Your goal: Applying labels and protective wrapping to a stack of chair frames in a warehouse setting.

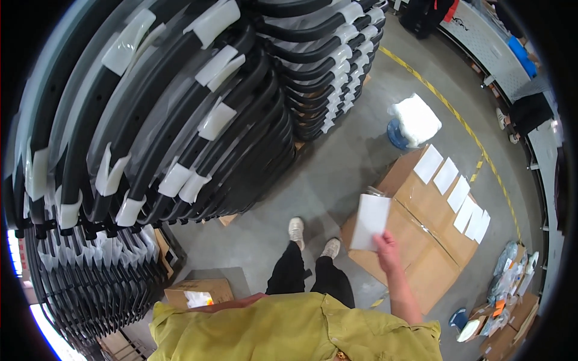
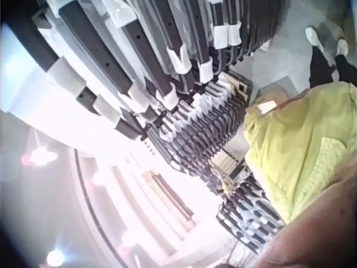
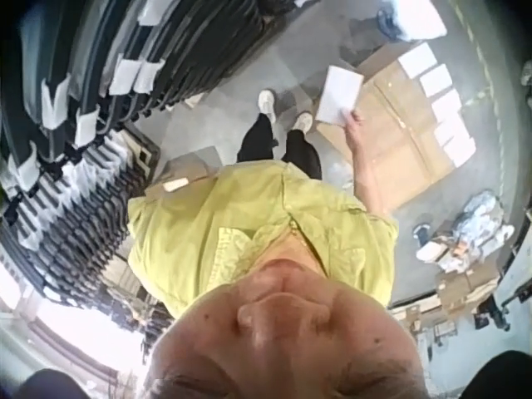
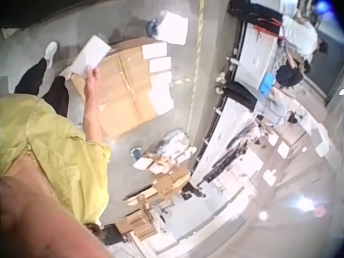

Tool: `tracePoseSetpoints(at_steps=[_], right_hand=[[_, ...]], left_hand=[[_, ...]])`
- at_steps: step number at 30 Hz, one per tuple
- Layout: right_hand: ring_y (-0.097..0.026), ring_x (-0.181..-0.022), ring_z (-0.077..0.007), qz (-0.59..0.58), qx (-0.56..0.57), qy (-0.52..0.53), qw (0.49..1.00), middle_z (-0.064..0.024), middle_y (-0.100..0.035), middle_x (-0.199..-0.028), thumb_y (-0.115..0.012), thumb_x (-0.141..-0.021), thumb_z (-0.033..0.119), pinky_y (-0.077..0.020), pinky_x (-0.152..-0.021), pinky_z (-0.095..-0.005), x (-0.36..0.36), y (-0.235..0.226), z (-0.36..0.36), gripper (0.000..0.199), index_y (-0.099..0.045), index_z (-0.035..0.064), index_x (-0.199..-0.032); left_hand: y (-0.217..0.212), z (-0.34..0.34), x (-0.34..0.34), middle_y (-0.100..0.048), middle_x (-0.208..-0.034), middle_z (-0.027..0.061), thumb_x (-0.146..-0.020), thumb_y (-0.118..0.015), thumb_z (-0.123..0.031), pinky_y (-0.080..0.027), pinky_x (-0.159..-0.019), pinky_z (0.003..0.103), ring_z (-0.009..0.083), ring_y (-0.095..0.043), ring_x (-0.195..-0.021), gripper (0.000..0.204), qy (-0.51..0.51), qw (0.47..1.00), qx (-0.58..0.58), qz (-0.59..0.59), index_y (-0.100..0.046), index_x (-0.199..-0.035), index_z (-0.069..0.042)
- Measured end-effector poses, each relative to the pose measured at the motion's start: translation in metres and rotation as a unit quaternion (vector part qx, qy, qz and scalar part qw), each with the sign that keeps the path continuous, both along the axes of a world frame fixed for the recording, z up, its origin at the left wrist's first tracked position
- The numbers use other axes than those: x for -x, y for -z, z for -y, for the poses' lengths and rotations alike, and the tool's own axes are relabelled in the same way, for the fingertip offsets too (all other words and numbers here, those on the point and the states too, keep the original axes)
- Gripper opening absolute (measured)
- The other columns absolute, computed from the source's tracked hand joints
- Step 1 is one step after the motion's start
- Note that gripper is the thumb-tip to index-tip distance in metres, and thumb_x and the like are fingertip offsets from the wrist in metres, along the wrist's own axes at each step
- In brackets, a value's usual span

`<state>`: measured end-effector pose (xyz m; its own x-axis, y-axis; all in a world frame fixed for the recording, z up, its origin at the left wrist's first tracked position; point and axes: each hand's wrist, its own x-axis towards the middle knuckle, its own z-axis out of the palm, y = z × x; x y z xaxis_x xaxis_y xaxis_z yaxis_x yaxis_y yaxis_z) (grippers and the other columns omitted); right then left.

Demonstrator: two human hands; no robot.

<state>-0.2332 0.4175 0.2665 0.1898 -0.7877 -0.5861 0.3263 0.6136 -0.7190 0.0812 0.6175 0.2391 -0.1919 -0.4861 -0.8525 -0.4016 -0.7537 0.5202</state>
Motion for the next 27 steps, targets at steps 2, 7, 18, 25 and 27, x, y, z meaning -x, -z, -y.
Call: tracePoseSetpoints(at_steps=[2, 7, 18, 25, 27], right_hand=[[-0.052, -0.065, -0.0051, 0.024, -0.025, -0.065, 0.997, 0.0020, -0.057, -0.080, -0.056, -0.078, 0.012, -0.0407, -0.053, -0.0184, -0.029, 0.000, -0.023, 0.024, -0.052, 0.0076, -0.101], [-0.055, -0.073, -0.0104, 0.075, -0.150, -0.214, 0.962, -0.0025, -0.059, -0.086, -0.058, -0.076, 0.010, -0.0438, -0.064, -0.0248, -0.093, 0.047, -0.112, 0.022, -0.054, 0.0047, -0.096], [-0.030, -0.117, -0.0270, -0.542, 0.397, -0.587, 0.452, -0.0077, -0.048, -0.110, -0.054, -0.070, 0.026, -0.0149, -0.097, -0.0538, -0.129, 0.069, -0.092, 0.027, -0.054, 0.0132, -0.094], [-0.031, -0.115, -0.0355, -0.700, 0.203, -0.642, 0.238, -0.0144, -0.047, -0.114, -0.040, -0.079, 0.021, -0.0099, -0.098, -0.0524, -0.067, 0.128, -0.033, 0.028, -0.058, 0.0090, -0.096], [-0.032, -0.115, -0.0357, -0.704, 0.201, -0.635, 0.247, -0.0154, -0.046, -0.114, -0.040, -0.080, 0.021, -0.0101, -0.099, -0.0516, -0.058, 0.135, -0.025, 0.028, -0.058, 0.0088, -0.096]], left_hand=[[0.015, -0.024, 0.018, -0.057, -0.083, 0.0023, -0.084, -0.047, -0.029, -0.042, -0.066, 0.030, 0.0132, -0.052, -0.074, 0.026, -0.107, 0.994, 0.019, -0.023, -0.056, -0.091, -0.006], [0.032, -0.063, 0.057, -0.056, -0.092, 0.0030, -0.084, -0.048, -0.028, -0.042, -0.071, 0.029, 0.0125, -0.051, -0.081, 0.028, -0.330, 0.935, -0.029, -0.129, -0.053, -0.101, -0.006], [-0.006, -0.081, 0.010, -0.057, -0.091, 0.0103, -0.080, -0.056, -0.024, -0.048, -0.069, 0.034, 0.0208, -0.057, -0.076, 0.034, -0.583, 0.788, -0.138, -0.140, -0.050, -0.104, 0.000], [-0.009, -0.079, -0.028, -0.057, -0.090, 0.0099, -0.079, -0.057, -0.024, -0.048, -0.068, 0.034, 0.0217, -0.058, -0.076, 0.034, -0.574, 0.781, -0.157, -0.191, -0.050, -0.104, -0.001], [-0.004, -0.084, -0.031, -0.057, -0.090, 0.0099, -0.079, -0.057, -0.024, -0.048, -0.068, 0.034, 0.0216, -0.058, -0.076, 0.034, -0.569, 0.787, -0.156, -0.180, -0.050, -0.104, -0.001]])
